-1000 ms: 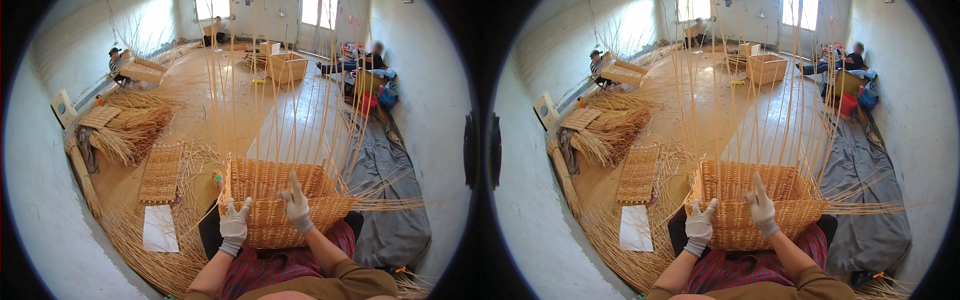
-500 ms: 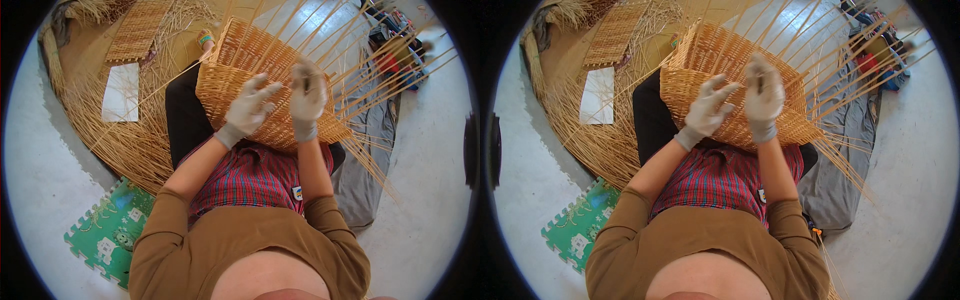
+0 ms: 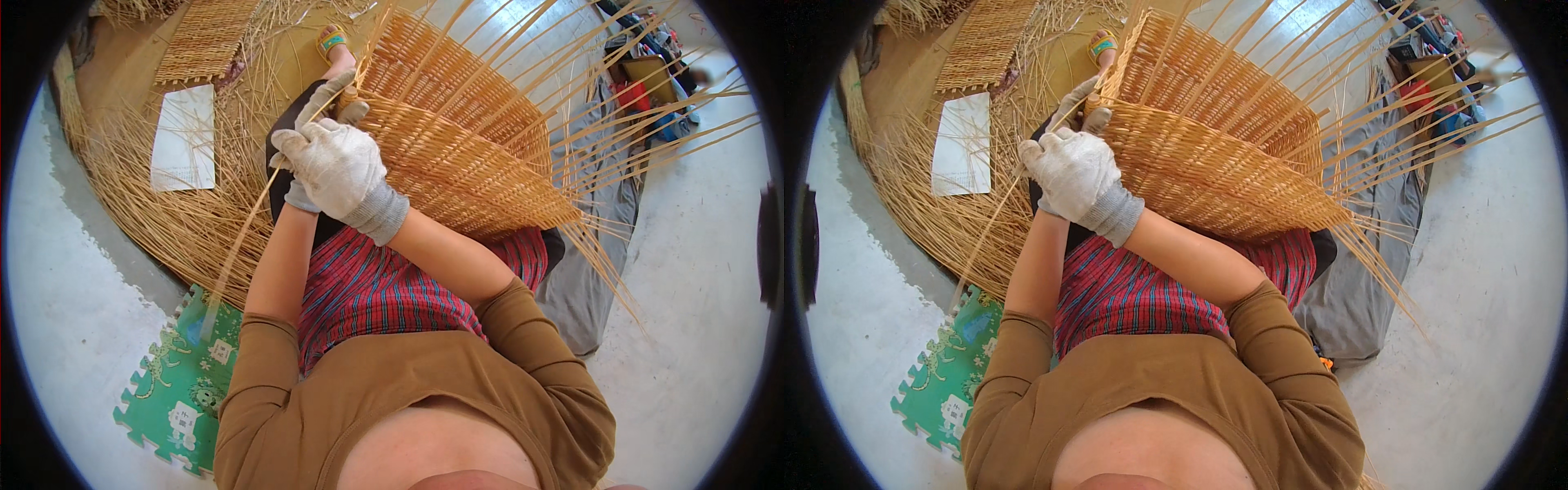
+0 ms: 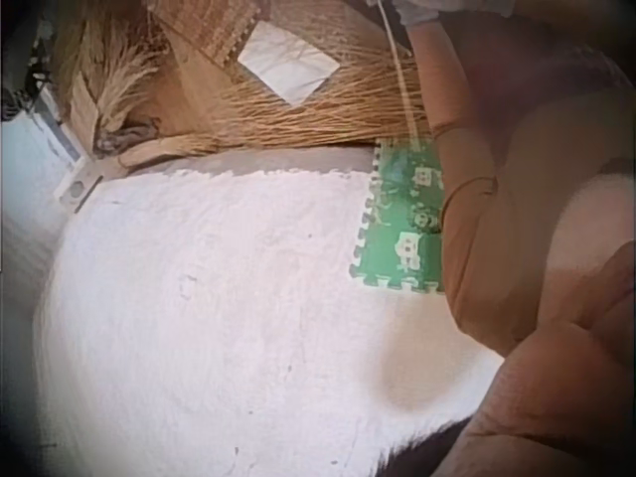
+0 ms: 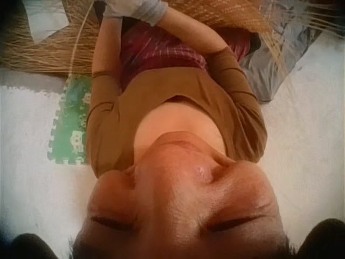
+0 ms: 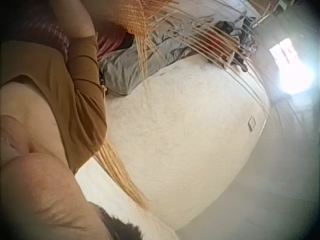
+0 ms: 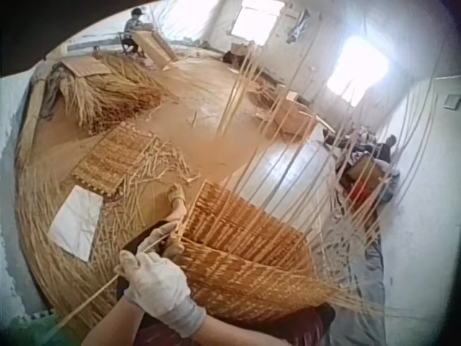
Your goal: The recorder is weaving a large wicker basket and then uses a measuring tape to check the dimensions.
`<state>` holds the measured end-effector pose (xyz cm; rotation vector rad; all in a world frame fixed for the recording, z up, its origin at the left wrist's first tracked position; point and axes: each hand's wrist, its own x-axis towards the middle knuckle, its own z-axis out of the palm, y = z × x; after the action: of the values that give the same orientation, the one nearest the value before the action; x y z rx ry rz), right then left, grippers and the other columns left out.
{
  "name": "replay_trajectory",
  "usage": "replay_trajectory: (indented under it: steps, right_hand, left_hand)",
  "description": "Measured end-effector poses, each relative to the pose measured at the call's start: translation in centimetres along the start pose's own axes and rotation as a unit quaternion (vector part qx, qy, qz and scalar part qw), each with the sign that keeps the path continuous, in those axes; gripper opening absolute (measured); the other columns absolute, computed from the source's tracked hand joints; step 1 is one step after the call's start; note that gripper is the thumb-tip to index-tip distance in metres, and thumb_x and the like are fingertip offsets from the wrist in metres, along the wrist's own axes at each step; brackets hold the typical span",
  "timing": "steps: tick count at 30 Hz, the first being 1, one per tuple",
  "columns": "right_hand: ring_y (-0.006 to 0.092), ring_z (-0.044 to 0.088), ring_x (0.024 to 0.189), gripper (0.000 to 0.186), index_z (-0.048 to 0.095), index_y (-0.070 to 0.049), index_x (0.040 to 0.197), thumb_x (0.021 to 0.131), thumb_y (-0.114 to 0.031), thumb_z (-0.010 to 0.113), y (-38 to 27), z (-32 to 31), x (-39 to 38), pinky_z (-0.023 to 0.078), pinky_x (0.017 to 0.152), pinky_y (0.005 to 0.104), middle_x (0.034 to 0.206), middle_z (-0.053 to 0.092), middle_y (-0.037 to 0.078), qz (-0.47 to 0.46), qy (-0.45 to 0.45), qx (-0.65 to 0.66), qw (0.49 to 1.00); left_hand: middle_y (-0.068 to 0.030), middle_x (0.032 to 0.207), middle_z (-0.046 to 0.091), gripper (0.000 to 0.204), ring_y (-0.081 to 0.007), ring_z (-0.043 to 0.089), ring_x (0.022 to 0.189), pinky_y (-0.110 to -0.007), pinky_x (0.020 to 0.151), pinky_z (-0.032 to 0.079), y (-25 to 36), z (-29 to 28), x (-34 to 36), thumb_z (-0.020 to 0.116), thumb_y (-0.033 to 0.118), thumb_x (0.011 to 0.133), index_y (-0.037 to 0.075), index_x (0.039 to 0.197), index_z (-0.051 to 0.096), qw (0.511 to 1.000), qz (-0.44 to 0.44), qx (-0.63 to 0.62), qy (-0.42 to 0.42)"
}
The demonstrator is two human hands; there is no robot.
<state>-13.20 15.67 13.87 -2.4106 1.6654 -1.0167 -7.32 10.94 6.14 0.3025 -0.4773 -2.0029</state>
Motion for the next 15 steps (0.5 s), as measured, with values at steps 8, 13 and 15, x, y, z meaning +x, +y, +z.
replay_trajectory:
  steps: [8, 13, 15]
  right_hand:
    - [0.0275, 0.068, 0.085, 0.025, 0.066, -0.010, 0.107, 0.082, -0.014, 0.066, 1.4, -1.5, -5.3, 0.056, 0.071, 0.0392, 0.092, 0.069, 0.008, 0.041, -0.102, -0.001, 0.994]
    - [0.0199, 0.068, 0.086, 0.031, 0.070, 0.000, 0.112, 0.107, -0.023, 0.050, 4.9, -3.1, -7.3, 0.052, 0.072, 0.0313, 0.099, 0.072, 0.013, 0.324, 0.143, 0.544, 0.760]
    - [0.0144, 0.067, 0.079, 0.034, 0.071, -0.001, 0.115, 0.108, -0.026, 0.049, 6.5, -4.1, -7.1, 0.051, 0.066, 0.0260, 0.093, 0.073, 0.009, 0.436, 0.106, 0.438, 0.779]
  left_hand:
    - [-0.0118, 0.136, 0.062, 0.038, -0.0203, 0.063, 0.119, -0.031, 0.093, 0.055, 1.7, -1.2, 2.3, 0.074, 0.008, 0.090, 0.003, 0.127, 0.062, 0.795, 0.245, 0.547, -0.097]
    - [-0.0144, 0.129, 0.066, 0.035, -0.0192, 0.063, 0.117, -0.032, 0.100, 0.051, 3.6, -1.6, 3.6, 0.080, 0.010, 0.086, 0.002, 0.114, 0.062, 0.841, 0.149, 0.491, -0.172]
    - [-0.0135, 0.130, 0.065, 0.034, -0.0185, 0.062, 0.118, -0.032, 0.101, 0.050, 4.0, -2.2, 4.2, 0.079, 0.009, 0.086, 0.002, 0.115, 0.062, 0.851, 0.132, 0.468, -0.199]
